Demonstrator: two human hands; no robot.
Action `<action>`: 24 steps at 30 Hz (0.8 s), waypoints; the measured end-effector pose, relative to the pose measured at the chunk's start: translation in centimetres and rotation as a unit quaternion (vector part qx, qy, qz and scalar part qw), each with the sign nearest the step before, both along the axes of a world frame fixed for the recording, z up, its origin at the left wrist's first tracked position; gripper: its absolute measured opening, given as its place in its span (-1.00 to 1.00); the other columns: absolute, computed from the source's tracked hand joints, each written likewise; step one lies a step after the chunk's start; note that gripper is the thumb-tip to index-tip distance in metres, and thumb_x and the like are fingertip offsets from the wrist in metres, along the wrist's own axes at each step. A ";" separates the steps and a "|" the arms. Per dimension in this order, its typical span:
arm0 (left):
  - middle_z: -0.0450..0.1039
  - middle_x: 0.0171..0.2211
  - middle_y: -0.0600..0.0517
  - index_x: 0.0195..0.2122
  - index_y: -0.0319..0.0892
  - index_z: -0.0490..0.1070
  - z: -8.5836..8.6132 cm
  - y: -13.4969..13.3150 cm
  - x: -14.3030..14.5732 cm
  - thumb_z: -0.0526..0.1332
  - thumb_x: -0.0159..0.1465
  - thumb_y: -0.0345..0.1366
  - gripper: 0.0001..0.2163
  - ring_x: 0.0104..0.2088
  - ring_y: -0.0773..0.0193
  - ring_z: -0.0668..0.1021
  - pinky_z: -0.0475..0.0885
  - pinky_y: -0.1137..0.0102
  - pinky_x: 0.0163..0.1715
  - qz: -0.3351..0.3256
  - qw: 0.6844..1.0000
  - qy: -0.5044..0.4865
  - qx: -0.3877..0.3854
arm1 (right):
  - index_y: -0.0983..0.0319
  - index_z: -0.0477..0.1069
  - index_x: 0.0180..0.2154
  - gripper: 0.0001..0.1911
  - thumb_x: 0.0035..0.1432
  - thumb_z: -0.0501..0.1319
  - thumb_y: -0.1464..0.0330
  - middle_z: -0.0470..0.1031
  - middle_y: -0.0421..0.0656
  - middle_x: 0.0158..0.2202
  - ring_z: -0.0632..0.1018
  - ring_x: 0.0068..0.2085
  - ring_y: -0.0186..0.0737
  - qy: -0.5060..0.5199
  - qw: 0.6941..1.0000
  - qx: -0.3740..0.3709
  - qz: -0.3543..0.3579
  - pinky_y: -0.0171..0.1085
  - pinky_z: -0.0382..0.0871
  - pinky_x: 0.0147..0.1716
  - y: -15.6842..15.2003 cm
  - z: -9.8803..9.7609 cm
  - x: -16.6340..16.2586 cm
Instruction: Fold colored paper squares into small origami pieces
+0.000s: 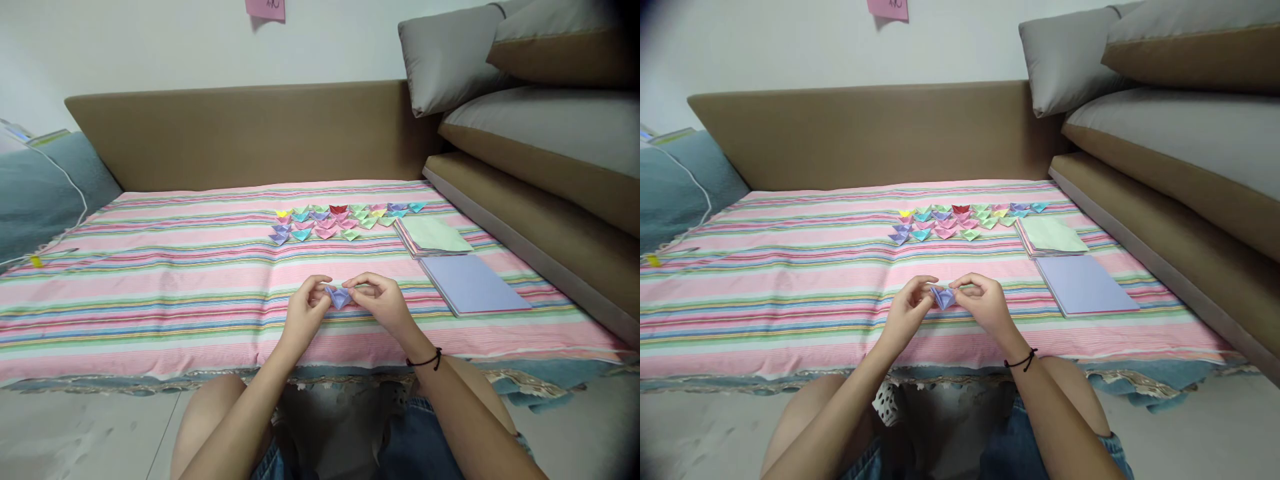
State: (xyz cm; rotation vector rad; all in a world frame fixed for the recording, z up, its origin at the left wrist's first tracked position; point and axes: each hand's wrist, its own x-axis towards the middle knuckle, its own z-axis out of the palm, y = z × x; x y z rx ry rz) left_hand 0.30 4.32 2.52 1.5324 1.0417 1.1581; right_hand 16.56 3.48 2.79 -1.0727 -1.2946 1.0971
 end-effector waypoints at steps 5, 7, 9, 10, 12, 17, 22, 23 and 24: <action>0.40 -0.25 -0.02 -0.31 -0.19 0.40 0.4 -0.3 -0.5 0.05 0.09 -0.52 -0.79 -0.34 0.32 0.48 0.43 0.44 -0.36 -0.015 0.991 0.098 0.085 | 0.25 0.44 -0.41 -0.86 -0.09 0.26 0.33 0.56 -0.10 -0.37 0.58 -0.39 -0.20 -0.003 1.000 -0.004 0.015 -0.23 0.51 -0.37 -0.1 0.1 0.2; 0.38 -0.22 -0.05 -0.39 -0.21 0.39 0.5 -0.3 -0.8 0.07 0.09 -0.51 -0.85 -0.33 0.32 0.49 0.43 0.44 -0.37 -0.013 0.991 0.102 0.091 | 0.26 0.45 -0.42 -0.87 -0.08 0.25 0.33 0.55 -0.11 -0.37 0.57 -0.37 -0.20 -0.014 1.000 0.004 0.023 -0.24 0.51 -0.36 -0.1 0.1 0.5; 0.35 -0.17 -0.07 -0.40 -0.22 0.37 0.6 -0.2 -1.1 0.11 0.10 -0.48 -0.90 -0.38 0.35 0.49 0.44 0.44 -0.39 -0.028 0.992 0.101 0.074 | 0.26 0.45 -0.42 -0.88 -0.06 0.23 0.34 0.54 -0.11 -0.36 0.57 -0.35 -0.21 -0.023 0.999 0.007 0.038 -0.23 0.51 -0.34 -0.1 -0.1 0.8; 0.34 -0.14 -0.08 -0.38 -0.22 0.37 0.5 -0.2 -1.3 0.13 0.11 -0.46 -0.92 -0.40 0.37 0.50 0.45 0.44 -0.40 -0.043 0.992 0.103 0.067 | 0.26 0.44 -0.43 -0.88 -0.05 0.23 0.34 0.53 -0.11 -0.34 0.56 -0.35 -0.21 -0.027 0.998 0.005 0.047 -0.23 0.51 -0.33 -0.1 -0.2 1.0; 0.34 -0.14 -0.08 -0.35 -0.21 0.37 0.3 -0.2 -1.7 0.19 0.10 -0.42 -0.92 -0.38 0.35 0.51 0.46 0.42 -0.37 -0.080 0.988 0.112 0.063 | 0.26 0.43 -0.43 -0.91 -0.05 0.22 0.36 0.51 -0.10 -0.31 0.56 -0.35 -0.23 -0.047 0.996 -0.001 0.070 -0.23 0.50 -0.32 -0.2 -0.5 1.3; 0.41 -0.23 -0.05 -0.41 -0.21 0.34 -0.4 -0.4 -2.4 0.31 0.02 -0.40 -0.84 -0.30 0.27 0.53 0.46 0.40 -0.33 -0.132 0.981 0.130 0.049 | 0.28 0.40 -0.45 -0.96 -0.05 0.22 0.43 0.47 -0.09 -0.27 0.54 -0.31 -0.27 -0.114 0.986 0.008 0.124 -0.31 0.48 -0.34 -0.7 -1.0 1.8; 0.46 -0.24 -0.04 -0.42 -0.20 0.30 -0.5 -1.1 -2.4 0.28 0.07 -0.38 -0.86 -0.33 0.28 0.55 0.48 0.38 -0.33 -0.122 0.987 0.088 0.053 | 0.25 0.36 -0.39 -0.81 -0.07 0.32 0.34 0.43 -0.07 -0.20 0.53 -0.24 -0.22 -0.093 0.984 0.046 0.145 -0.27 0.51 -0.30 -1.4 -0.9 2.0; 0.47 -0.25 -0.03 -0.42 -0.19 0.31 -0.4 -1.2 -2.3 0.28 0.08 -0.38 -0.87 -0.30 0.26 0.55 0.48 0.39 -0.32 -0.112 0.986 0.095 0.077 | 0.24 0.36 -0.39 -0.81 -0.06 0.32 0.33 0.44 -0.06 -0.20 0.53 -0.21 -0.19 -0.097 0.984 0.070 0.135 -0.25 0.51 -0.28 -1.5 -0.8 2.0; 0.48 -0.26 -0.02 -0.41 -0.18 0.32 -0.3 -1.3 -2.3 0.28 0.09 -0.38 -0.88 -0.26 0.25 0.55 0.47 0.39 -0.30 -0.100 0.983 0.107 0.107 | 0.23 0.37 -0.38 -0.83 -0.04 0.31 0.33 0.44 -0.06 -0.21 0.52 -0.18 -0.18 -0.105 0.982 0.095 0.124 -0.23 0.51 -0.27 -1.6 -0.6 2.0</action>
